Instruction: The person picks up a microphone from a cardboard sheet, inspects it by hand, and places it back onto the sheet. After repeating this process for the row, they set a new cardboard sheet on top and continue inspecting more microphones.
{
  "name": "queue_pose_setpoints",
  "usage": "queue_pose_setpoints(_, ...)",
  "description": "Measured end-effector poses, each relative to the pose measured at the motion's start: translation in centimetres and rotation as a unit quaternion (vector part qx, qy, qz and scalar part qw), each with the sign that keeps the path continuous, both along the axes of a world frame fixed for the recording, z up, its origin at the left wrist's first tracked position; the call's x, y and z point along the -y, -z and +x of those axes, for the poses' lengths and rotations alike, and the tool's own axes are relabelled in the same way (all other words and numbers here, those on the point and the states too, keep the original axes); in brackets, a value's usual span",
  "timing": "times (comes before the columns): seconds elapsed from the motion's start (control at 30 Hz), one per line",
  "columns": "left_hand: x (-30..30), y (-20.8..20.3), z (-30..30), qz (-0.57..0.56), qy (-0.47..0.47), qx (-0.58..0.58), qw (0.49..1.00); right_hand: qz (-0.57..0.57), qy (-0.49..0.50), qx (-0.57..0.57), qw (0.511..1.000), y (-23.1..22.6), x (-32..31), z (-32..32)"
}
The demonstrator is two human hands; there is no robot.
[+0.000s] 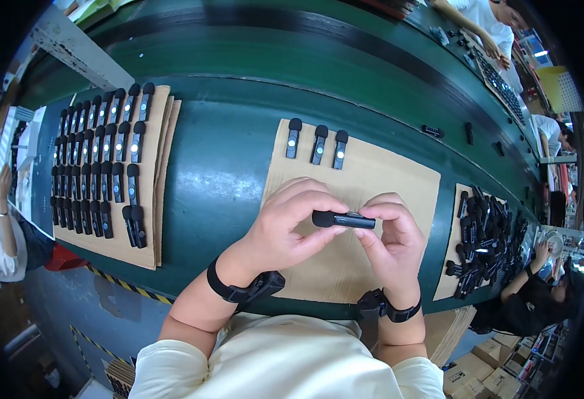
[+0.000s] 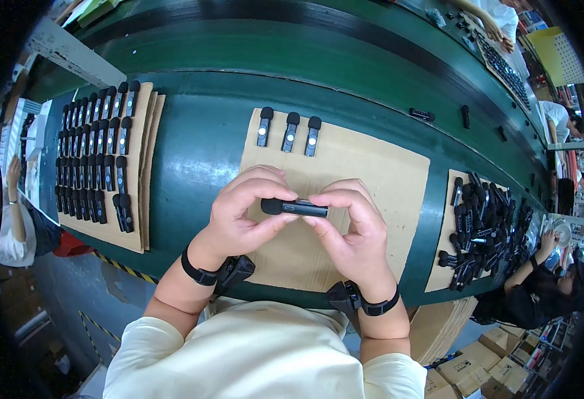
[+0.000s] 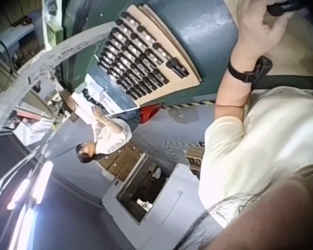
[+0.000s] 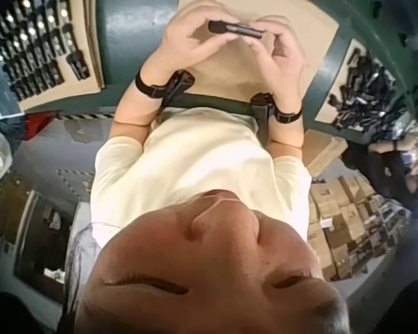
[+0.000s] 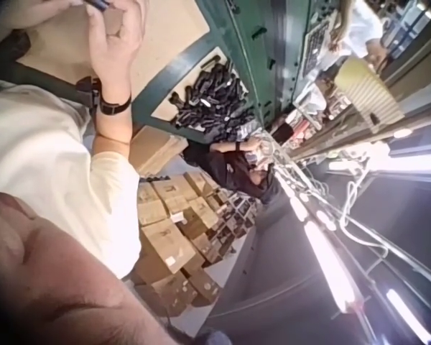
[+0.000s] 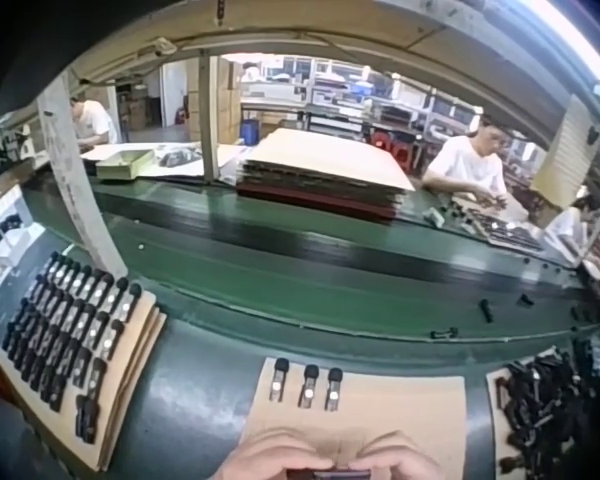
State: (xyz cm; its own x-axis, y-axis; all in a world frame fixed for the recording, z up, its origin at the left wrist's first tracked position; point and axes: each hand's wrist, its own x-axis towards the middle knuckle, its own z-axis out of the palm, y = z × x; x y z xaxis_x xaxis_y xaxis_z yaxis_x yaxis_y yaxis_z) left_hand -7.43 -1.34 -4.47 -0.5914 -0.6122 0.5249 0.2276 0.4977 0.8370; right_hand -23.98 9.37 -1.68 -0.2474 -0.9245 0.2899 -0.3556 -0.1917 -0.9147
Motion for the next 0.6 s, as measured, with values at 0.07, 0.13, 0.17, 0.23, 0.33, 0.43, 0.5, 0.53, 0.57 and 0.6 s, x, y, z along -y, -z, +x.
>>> queue_pose_setpoints(0.07,0.0,0.1,0.0,0.002,0.005,-0.001,1.000,-0.005,0.000,-0.016,1.000,-0.2,0.1,0.0)
queue_pose_setpoints(0.13,-0.1,0.1,-0.2,0.016,0.004,0.010,1.000,-0.037,-0.005,-0.055,0.998,-0.5,0.4,0.3)
queue_pose_setpoints(0.17,-0.2,0.2,-0.3,0.022,0.004,0.015,1.000,-0.053,-0.007,-0.074,0.996,-0.6,0.4,0.4)
queue_pose_setpoints(0.23,-0.1,0.3,-0.4,0.011,0.005,0.022,1.000,-0.051,-0.013,-0.085,0.995,-0.7,0.4,0.3)
queue_pose_setpoints(0.33,0.0,0.5,-0.5,-0.012,0.005,0.035,0.999,-0.048,-0.026,-0.109,0.993,-0.8,0.4,0.1)
queue_pose_setpoints(0.43,-0.2,0.6,-0.7,0.013,-0.024,0.090,0.996,-0.036,-0.043,-0.127,0.990,-1.0,1.0,-0.8)
queue_pose_setpoints(0.5,-0.3,0.8,-0.8,0.017,-0.031,0.114,0.993,-0.005,-0.027,-0.139,0.990,-0.8,1.5,-1.8)
queue_pose_setpoints(0.53,-0.4,0.8,-0.8,0.022,-0.039,0.140,0.989,0.024,-0.012,-0.149,0.988,-0.7,1.9,-2.4)
queue_pose_setpoints(0.57,-0.5,0.9,-0.7,0.025,-0.048,0.167,0.984,0.053,0.002,-0.158,0.986,-0.4,2.3,-3.0)
queue_pose_setpoints(0.6,-0.5,0.9,-0.6,0.025,-0.050,0.167,0.984,0.053,0.001,-0.158,0.986,-0.1,2.7,-3.6)
